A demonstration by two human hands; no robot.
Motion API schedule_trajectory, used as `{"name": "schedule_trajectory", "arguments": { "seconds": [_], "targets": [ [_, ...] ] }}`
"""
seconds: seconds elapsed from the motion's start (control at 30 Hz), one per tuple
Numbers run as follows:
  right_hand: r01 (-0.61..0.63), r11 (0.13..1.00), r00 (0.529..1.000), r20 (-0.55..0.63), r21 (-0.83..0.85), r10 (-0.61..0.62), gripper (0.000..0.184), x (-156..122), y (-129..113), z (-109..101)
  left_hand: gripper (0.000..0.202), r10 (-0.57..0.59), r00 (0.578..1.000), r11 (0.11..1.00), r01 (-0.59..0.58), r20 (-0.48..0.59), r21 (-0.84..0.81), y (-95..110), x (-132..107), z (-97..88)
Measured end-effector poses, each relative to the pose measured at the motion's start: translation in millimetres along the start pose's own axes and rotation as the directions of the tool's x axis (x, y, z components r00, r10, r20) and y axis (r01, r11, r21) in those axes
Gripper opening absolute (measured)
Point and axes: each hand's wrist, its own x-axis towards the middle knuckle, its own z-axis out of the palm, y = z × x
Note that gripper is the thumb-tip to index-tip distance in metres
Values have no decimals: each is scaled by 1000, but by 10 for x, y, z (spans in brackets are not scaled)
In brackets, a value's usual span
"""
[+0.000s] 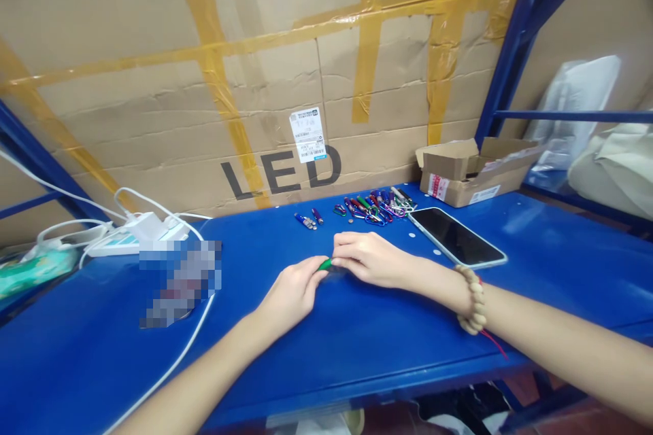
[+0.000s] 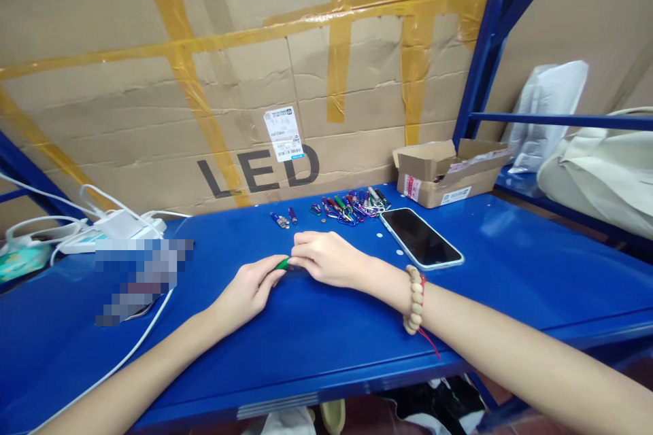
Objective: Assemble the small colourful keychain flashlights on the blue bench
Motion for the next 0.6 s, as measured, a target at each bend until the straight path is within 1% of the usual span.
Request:
{"name": "schedule_trajectory", "arguments": {
  "seconds": [0.17, 0.3, 0.4, 0.5, 0.6],
  "targets": [
    [-85, 981, 996, 6, 173, 85, 32, 19, -67, 20, 30, 17, 1000, 999, -17, 1, 51, 14, -33, -3],
    [-101, 952, 995, 19, 289, 100, 34, 39, -70, 8, 30, 35, 999, 999, -35, 0, 42, 11, -37, -8],
    [-109, 928, 994, 15, 357, 111, 39, 51, -33, 6, 30, 33, 998, 999, -32, -45, 33, 7, -7, -11],
    [-156, 889, 986, 13, 431, 166, 46, 65, 9, 3, 28, 4, 993, 999, -9, -120, -40, 27, 54, -18],
    [-204, 861, 975, 21, 465, 220, 52, 82, 39, -17, 25, -37, 990, 990, 17, -139, -140, 61, 113, -23]
  ]
}}
